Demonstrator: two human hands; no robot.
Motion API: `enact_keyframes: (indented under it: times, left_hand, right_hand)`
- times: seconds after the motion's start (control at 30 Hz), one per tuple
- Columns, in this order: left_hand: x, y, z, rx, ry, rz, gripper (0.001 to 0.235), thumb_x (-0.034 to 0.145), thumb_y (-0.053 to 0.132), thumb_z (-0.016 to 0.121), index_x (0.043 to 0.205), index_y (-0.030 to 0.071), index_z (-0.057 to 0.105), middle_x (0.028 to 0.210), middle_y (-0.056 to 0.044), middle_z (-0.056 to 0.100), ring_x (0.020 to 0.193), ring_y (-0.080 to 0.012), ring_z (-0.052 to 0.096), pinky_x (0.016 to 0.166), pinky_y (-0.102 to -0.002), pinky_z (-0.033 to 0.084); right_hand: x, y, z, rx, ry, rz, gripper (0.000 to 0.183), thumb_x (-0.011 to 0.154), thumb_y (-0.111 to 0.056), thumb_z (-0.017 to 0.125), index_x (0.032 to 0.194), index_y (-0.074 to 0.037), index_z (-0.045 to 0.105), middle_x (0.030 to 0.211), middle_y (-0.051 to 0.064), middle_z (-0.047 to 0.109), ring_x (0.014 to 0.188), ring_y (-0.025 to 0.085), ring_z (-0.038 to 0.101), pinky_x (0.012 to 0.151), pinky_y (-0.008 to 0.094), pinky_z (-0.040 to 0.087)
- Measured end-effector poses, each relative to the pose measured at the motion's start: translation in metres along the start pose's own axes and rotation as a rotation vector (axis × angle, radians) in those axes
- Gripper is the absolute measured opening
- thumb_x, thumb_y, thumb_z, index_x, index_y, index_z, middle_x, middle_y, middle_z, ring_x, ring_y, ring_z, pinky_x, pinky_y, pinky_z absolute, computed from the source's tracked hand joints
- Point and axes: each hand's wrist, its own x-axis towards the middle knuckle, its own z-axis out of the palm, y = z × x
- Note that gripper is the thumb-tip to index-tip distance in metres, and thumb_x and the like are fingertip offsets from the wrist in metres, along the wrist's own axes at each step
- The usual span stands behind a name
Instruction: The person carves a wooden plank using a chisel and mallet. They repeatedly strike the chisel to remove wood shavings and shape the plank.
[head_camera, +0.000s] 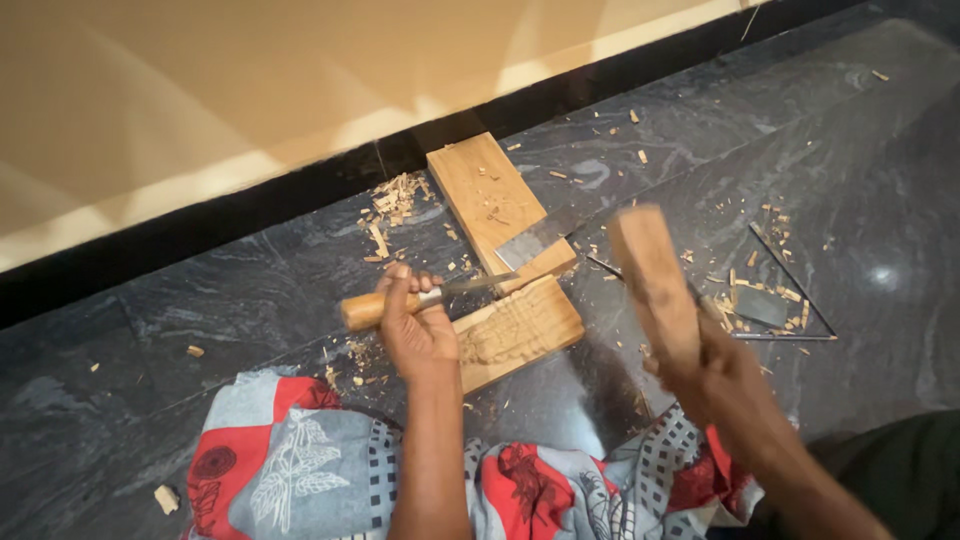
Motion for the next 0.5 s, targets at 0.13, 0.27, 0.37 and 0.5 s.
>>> enact_keyframes:
  times: [0.13, 0.27, 0.37, 0.5]
  left_hand:
    - [-0.005, -0.003, 0.004, 0.157, -0.015, 0.035, 0.011, 0.086, -0.004, 0.071, 0.095, -0.001, 0.065, 0.076, -0.006, 0.061, 0.067, -0.0151, 0.057, 0.067, -0.032, 0.054]
    - [-0.003, 0.005, 0.016, 0.203, -0.026, 0.062, 0.010, 0.090, 0.001, 0.072, 0.096, -0.003, 0.065, 0.072, -0.006, 0.059, 0.062, -0.0161, 0.055, 0.061, -0.034, 0.052]
    - [-0.003, 0.017, 0.021, 0.202, -0.081, 0.114, 0.013, 0.096, 0.007, 0.071, 0.098, -0.004, 0.065, 0.071, -0.007, 0.057, 0.063, -0.0167, 0.056, 0.062, -0.034, 0.052]
    - [-0.003, 0.025, 0.023, 0.286, -0.096, 0.233, 0.013, 0.096, 0.008, 0.070, 0.100, -0.004, 0.064, 0.074, -0.008, 0.060, 0.065, -0.0174, 0.058, 0.063, -0.035, 0.052]
  right_hand:
    - [-0.009, 0.081, 0.012, 0.295, -0.017, 0.254, 0.062, 0.075, -0.007, 0.075, 0.135, -0.002, 0.062, 0.084, 0.010, 0.070, 0.065, 0.018, 0.061, 0.055, 0.033, 0.048]
    - [0.013, 0.115, 0.021, 0.312, -0.044, 0.373, 0.057, 0.078, -0.008, 0.078, 0.132, 0.004, 0.065, 0.077, 0.011, 0.065, 0.062, 0.019, 0.057, 0.054, 0.033, 0.045]
    - [0.029, 0.118, 0.030, 0.277, -0.048, 0.275, 0.055, 0.078, -0.008, 0.076, 0.131, 0.002, 0.064, 0.079, 0.011, 0.067, 0.062, 0.018, 0.059, 0.055, 0.033, 0.046]
    - [0.031, 0.113, 0.033, 0.319, -0.071, 0.312, 0.054, 0.078, -0.011, 0.075, 0.131, -0.003, 0.063, 0.080, 0.011, 0.067, 0.062, 0.020, 0.061, 0.056, 0.034, 0.051]
